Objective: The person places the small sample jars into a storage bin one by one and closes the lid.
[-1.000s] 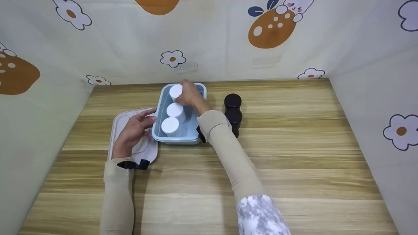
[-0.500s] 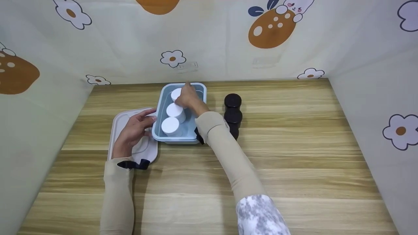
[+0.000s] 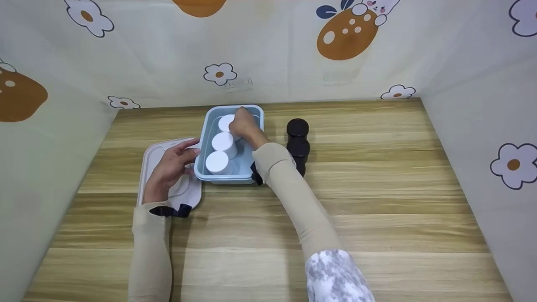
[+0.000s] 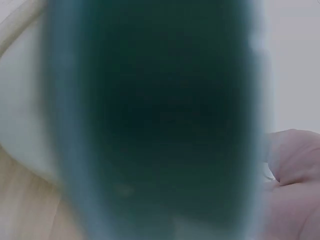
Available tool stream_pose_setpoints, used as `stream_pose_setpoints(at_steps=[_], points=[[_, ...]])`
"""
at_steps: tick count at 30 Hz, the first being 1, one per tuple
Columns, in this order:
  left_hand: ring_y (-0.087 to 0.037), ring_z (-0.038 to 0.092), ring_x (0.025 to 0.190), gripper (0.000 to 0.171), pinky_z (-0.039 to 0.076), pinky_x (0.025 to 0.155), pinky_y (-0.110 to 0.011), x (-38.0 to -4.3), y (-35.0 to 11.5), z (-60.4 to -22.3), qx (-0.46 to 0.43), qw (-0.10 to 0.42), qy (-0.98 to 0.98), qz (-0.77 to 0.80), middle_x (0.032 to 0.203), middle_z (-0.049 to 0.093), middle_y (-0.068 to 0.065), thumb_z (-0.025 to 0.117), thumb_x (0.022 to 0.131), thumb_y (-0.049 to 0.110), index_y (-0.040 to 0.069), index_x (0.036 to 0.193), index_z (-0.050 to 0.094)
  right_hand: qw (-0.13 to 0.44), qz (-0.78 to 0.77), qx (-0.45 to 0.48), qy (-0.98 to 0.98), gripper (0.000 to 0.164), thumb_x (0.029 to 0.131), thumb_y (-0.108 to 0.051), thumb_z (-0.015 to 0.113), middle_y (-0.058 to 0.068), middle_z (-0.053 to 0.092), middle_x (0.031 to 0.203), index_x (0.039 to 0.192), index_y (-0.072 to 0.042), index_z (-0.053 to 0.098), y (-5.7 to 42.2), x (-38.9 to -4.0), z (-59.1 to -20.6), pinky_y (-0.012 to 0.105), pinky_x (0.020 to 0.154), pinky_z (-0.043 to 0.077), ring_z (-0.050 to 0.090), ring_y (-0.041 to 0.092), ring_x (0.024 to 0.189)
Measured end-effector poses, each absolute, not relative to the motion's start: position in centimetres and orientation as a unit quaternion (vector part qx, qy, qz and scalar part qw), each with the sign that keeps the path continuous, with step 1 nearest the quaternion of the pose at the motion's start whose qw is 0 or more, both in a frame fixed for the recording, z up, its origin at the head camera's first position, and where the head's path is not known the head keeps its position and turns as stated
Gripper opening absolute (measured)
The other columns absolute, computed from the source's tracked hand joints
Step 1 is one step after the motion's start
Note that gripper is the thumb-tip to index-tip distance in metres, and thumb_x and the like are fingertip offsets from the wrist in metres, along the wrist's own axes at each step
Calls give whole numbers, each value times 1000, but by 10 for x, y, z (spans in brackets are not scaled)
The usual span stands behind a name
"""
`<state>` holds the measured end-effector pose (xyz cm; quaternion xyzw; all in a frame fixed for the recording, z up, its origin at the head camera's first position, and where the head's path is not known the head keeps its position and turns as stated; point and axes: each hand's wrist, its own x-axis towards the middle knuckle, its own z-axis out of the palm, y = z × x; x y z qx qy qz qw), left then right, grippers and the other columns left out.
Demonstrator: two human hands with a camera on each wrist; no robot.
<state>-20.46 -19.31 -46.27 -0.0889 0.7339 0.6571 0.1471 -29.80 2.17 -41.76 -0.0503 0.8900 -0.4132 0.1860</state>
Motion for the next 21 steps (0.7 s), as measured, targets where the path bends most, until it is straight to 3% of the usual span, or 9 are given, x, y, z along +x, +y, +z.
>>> stream_pose_setpoints(at_steps=[8, 14, 21], points=[[-16, 70, 94, 46, 58, 52, -23, -207, -190, -464, -84, 147, 730, 662, 127, 63, -16, 62, 100, 19, 14, 145, 52, 212, -438, -22, 873, 60, 94, -18, 64, 18, 50, 144, 146, 3, 41, 37, -295, -410, 39, 113, 45, 51, 28, 128], [-15, 70, 92, 46, 58, 53, -24, -208, -192, -465, -80, 147, 730, 663, 127, 63, -16, 62, 100, 19, 14, 145, 52, 199, -467, -36, 861, 60, 93, -17, 69, 17, 49, 148, 145, 0, 45, 51, -286, -396, 39, 116, 43, 48, 30, 138], [-14, 71, 93, 48, 58, 54, -26, -207, -195, -465, -80, 147, 732, 660, 127, 64, -16, 62, 100, 19, 14, 146, 51, 203, -499, -87, 838, 55, 93, -17, 71, 12, 54, 146, 142, -6, 51, 65, -264, -382, 41, 110, 49, 53, 28, 135]])
